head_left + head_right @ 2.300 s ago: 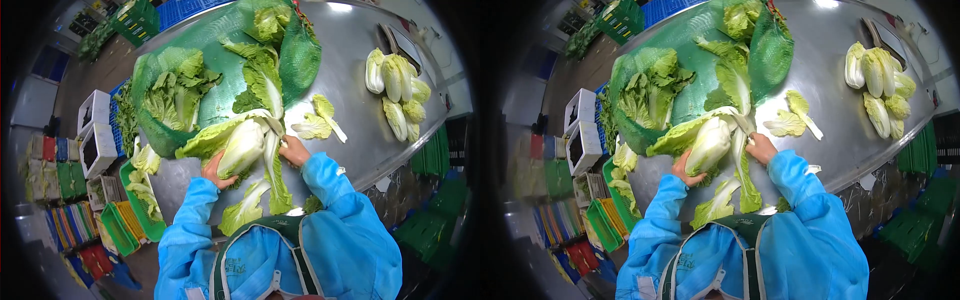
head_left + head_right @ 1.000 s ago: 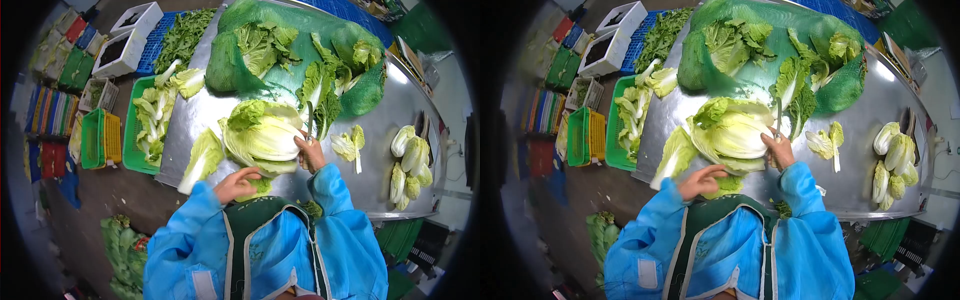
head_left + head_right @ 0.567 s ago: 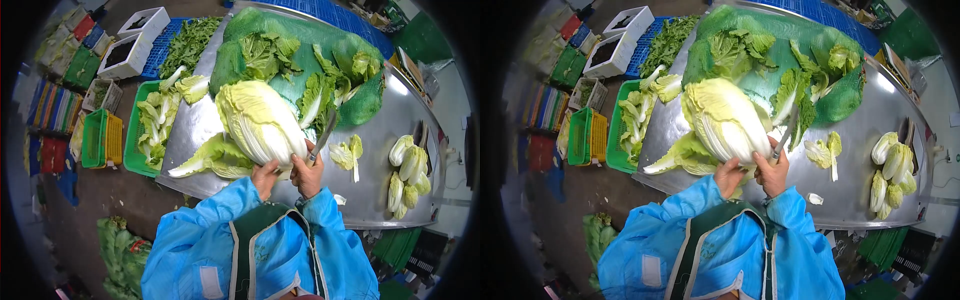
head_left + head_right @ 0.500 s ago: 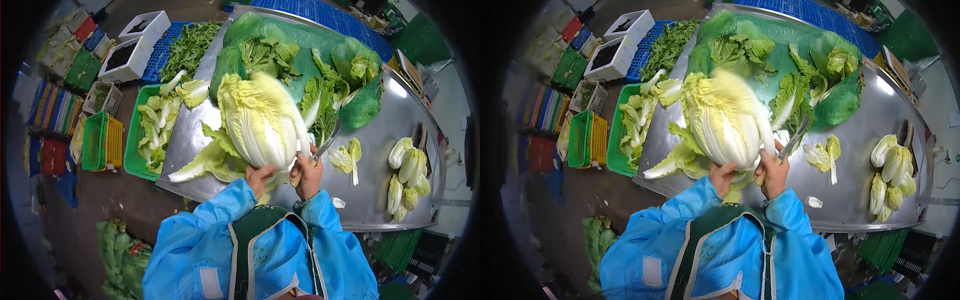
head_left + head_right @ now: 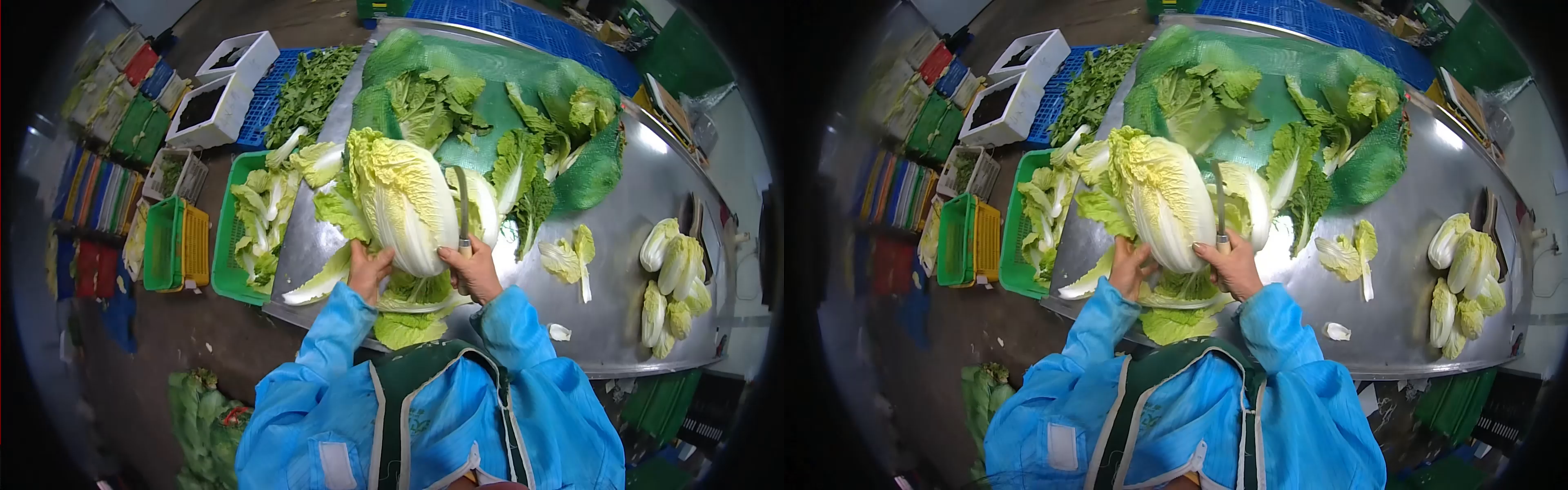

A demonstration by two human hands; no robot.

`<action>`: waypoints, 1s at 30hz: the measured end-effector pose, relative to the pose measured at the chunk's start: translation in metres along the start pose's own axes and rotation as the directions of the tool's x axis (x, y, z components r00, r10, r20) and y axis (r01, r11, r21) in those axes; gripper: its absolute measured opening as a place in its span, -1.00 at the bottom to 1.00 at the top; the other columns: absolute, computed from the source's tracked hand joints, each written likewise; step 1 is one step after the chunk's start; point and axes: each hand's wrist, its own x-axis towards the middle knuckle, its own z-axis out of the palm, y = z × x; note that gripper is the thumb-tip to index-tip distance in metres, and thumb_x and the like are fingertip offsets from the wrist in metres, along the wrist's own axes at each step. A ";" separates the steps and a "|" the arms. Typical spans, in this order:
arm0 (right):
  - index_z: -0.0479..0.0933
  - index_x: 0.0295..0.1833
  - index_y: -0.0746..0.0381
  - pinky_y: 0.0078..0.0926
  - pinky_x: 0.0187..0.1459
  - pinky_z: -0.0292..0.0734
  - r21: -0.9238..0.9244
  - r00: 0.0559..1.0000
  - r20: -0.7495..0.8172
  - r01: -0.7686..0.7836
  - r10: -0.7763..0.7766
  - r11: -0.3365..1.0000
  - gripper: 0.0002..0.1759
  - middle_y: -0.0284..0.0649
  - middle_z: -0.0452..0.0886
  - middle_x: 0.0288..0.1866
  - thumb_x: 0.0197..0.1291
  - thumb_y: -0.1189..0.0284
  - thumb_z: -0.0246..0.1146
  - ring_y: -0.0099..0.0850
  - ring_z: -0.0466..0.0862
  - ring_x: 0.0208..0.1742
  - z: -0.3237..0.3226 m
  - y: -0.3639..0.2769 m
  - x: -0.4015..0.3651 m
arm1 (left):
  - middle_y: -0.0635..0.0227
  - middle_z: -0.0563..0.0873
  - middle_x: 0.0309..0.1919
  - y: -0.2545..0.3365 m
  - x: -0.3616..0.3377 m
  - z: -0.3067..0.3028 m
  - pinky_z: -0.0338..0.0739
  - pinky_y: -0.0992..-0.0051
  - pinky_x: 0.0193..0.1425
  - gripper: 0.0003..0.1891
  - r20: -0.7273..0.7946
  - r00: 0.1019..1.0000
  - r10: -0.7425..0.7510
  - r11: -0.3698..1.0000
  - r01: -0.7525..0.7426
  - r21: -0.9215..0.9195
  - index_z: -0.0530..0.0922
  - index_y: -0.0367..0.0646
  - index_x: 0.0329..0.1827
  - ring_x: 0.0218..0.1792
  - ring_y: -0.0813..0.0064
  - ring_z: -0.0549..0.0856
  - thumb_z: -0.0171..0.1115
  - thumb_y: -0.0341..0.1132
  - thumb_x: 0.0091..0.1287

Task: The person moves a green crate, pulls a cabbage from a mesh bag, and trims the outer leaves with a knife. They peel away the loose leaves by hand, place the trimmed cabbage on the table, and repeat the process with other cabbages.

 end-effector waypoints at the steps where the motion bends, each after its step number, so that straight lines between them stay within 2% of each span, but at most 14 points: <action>1: 0.52 -0.07 0.30 -0.65 -0.73 0.32 -0.014 1.000 -0.004 0.001 -0.001 1.000 -0.63 -0.35 0.53 -0.54 0.10 0.31 0.41 -0.61 0.43 -0.74 0.007 0.006 0.003 | 0.09 0.32 0.32 0.011 -0.005 0.002 0.42 0.28 0.26 0.05 -0.036 0.999 -0.022 1.000 0.022 -0.019 -0.12 -0.12 0.49 0.26 0.14 0.44 0.49 -0.39 0.05; 4: 0.54 -0.09 0.30 -0.66 -0.70 0.31 -0.045 0.999 -0.027 -0.019 0.018 0.999 -0.65 -0.35 0.53 -0.56 0.12 0.30 0.39 -0.63 0.42 -0.74 0.020 0.039 0.013 | 0.04 0.29 0.34 -0.033 0.013 -0.014 0.38 0.20 0.28 0.16 -0.277 0.961 -0.020 0.998 0.005 -0.055 -0.25 -0.06 0.53 0.28 0.09 0.40 0.51 -0.38 0.03; 8: 0.55 -0.05 0.32 -0.67 -0.68 0.30 -0.134 0.999 -0.035 -0.021 0.016 0.991 -0.63 -0.35 0.54 -0.56 0.14 0.30 0.38 -0.64 0.43 -0.69 0.024 0.050 -0.002 | 0.04 0.32 0.30 -0.073 0.001 -0.018 0.46 0.11 0.23 0.17 -0.338 0.930 0.143 0.987 -0.111 0.112 -0.35 0.01 0.53 0.24 0.11 0.43 0.47 -0.41 0.09; 11: 0.55 -0.05 0.32 -0.65 -0.68 0.31 -0.194 0.986 -0.083 0.127 -0.145 0.973 -0.68 -0.32 0.58 -0.50 0.17 0.35 0.35 -0.63 0.43 -0.69 0.033 0.049 -0.014 | 0.02 0.23 0.37 -0.061 -0.013 -0.010 0.39 0.19 0.30 0.22 -0.266 0.962 0.063 0.987 -0.099 -0.123 -0.32 -0.07 0.53 0.29 0.15 0.38 0.51 -0.46 -0.01; 12: 0.54 -0.04 0.31 -0.65 -0.68 0.31 -0.170 0.976 -0.102 0.171 -0.190 0.971 -0.70 -0.30 0.59 -0.47 0.19 0.37 0.34 -0.62 0.43 -0.69 0.035 0.048 -0.017 | 0.09 0.32 0.33 -0.062 -0.013 -0.010 0.41 0.16 0.30 0.05 -0.199 0.969 0.149 0.970 -0.182 -0.161 -0.14 -0.11 0.53 0.28 0.15 0.41 0.45 -0.37 0.09; 15: 0.50 -0.04 0.33 -0.63 -0.70 0.35 0.047 0.981 -0.161 0.116 -0.107 0.992 -0.72 -0.22 0.64 -0.38 0.23 0.38 0.30 -0.57 0.44 -0.72 0.045 0.012 -0.023 | 0.14 0.44 0.27 -0.085 0.014 -0.038 0.42 0.09 0.30 -0.17 -0.021 0.998 -0.054 0.883 0.038 -0.468 0.10 -0.07 0.47 0.25 0.13 0.47 0.37 -0.14 0.19; 16: 0.49 -0.04 0.33 -0.63 -0.71 0.36 0.144 0.982 -0.153 0.130 -0.108 0.981 -0.71 -0.23 0.62 -0.42 0.23 0.37 0.30 -0.56 0.45 -0.74 0.044 0.006 -0.022 | 0.15 0.44 0.29 -0.079 0.017 -0.031 0.34 0.00 0.36 -0.21 0.111 0.993 -0.050 0.869 0.098 -0.485 0.19 0.02 0.45 0.30 0.10 0.43 0.17 0.20 0.22; 20: 0.56 -0.12 0.36 -0.63 -0.76 0.36 0.239 0.972 -0.216 0.144 -0.092 0.960 -0.65 -0.31 0.53 -0.63 0.32 0.24 0.19 -0.60 0.42 -0.79 0.002 0.007 -0.013 | 0.09 0.37 0.33 -0.072 0.023 -0.021 0.44 -0.06 0.26 0.06 0.196 0.980 0.025 0.793 0.100 -0.600 0.12 0.04 0.48 0.28 0.05 0.44 0.35 0.35 -0.04; 23: 0.44 0.13 0.35 -0.61 -0.77 0.35 -0.007 0.976 -0.216 -0.003 0.001 1.000 -0.53 -0.19 0.69 -0.39 0.24 0.24 0.25 -0.58 0.42 -0.77 -0.057 0.011 -0.009 | 0.01 0.18 0.42 -0.049 0.019 -0.019 0.55 -0.02 0.17 0.14 0.576 0.771 0.271 0.626 0.313 -0.714 0.05 0.07 0.51 0.26 -0.06 0.43 0.43 0.31 -0.10; 24: 0.37 0.24 0.34 -0.60 -0.75 0.34 -0.248 0.931 -0.363 -0.058 -0.037 0.967 -0.40 -0.19 0.66 -0.35 0.21 0.19 0.27 -0.57 0.43 -0.74 -0.062 0.015 -0.011 | -0.04 -0.04 0.48 -0.043 0.018 -0.017 0.60 0.01 0.11 0.21 0.641 0.714 0.282 0.585 0.402 -0.704 -0.03 0.10 0.54 0.29 -0.15 0.39 0.49 0.28 -0.15; 25: 0.34 0.26 0.33 -0.60 -0.75 0.34 -0.220 0.941 -0.339 -0.052 -0.026 0.974 -0.37 -0.19 0.65 -0.34 0.20 0.18 0.28 -0.57 0.43 -0.73 -0.060 0.013 -0.011 | 0.04 -0.13 0.51 -0.030 0.010 -0.007 0.57 -0.06 0.13 0.21 0.683 0.674 0.282 0.604 0.429 -0.672 -0.07 0.09 0.55 0.35 -0.16 0.31 0.43 0.32 -0.11; 27: 0.30 0.30 0.32 -0.60 -0.74 0.34 -0.162 0.957 -0.289 -0.041 -0.007 0.986 -0.32 -0.18 0.61 -0.32 0.18 0.16 0.29 -0.56 0.45 -0.71 -0.042 0.004 -0.012 | 0.10 -0.01 0.51 -0.007 -0.011 0.013 0.53 -0.14 0.15 0.17 0.673 0.732 0.102 0.694 0.432 -0.575 -0.08 0.05 0.55 0.38 -0.12 0.28 0.34 0.36 -0.03; 28: 0.29 0.29 0.29 -0.59 -0.71 0.38 0.045 0.992 -0.125 0.009 -0.003 0.999 -0.33 -0.15 0.58 -0.26 0.18 0.15 0.29 -0.55 0.48 -0.66 -0.025 -0.006 -0.013 | 0.10 0.09 0.47 -0.013 -0.017 0.009 0.52 -0.11 0.17 0.14 0.606 0.795 0.043 0.763 0.365 -0.534 -0.04 0.02 0.54 0.37 -0.07 0.31 0.34 0.35 -0.01; 30: 0.38 0.15 0.27 -0.67 -0.76 0.31 0.201 0.983 0.043 -0.181 0.176 0.963 -0.47 -0.26 0.56 -0.47 0.20 0.17 0.29 -0.59 0.44 -0.74 -0.012 -0.002 0.006 | 0.10 0.31 0.39 -0.027 -0.018 -0.002 0.51 -0.06 0.21 0.08 0.451 0.892 -0.026 0.885 0.231 -0.405 0.05 -0.02 0.51 0.34 0.04 0.39 0.33 0.33 0.02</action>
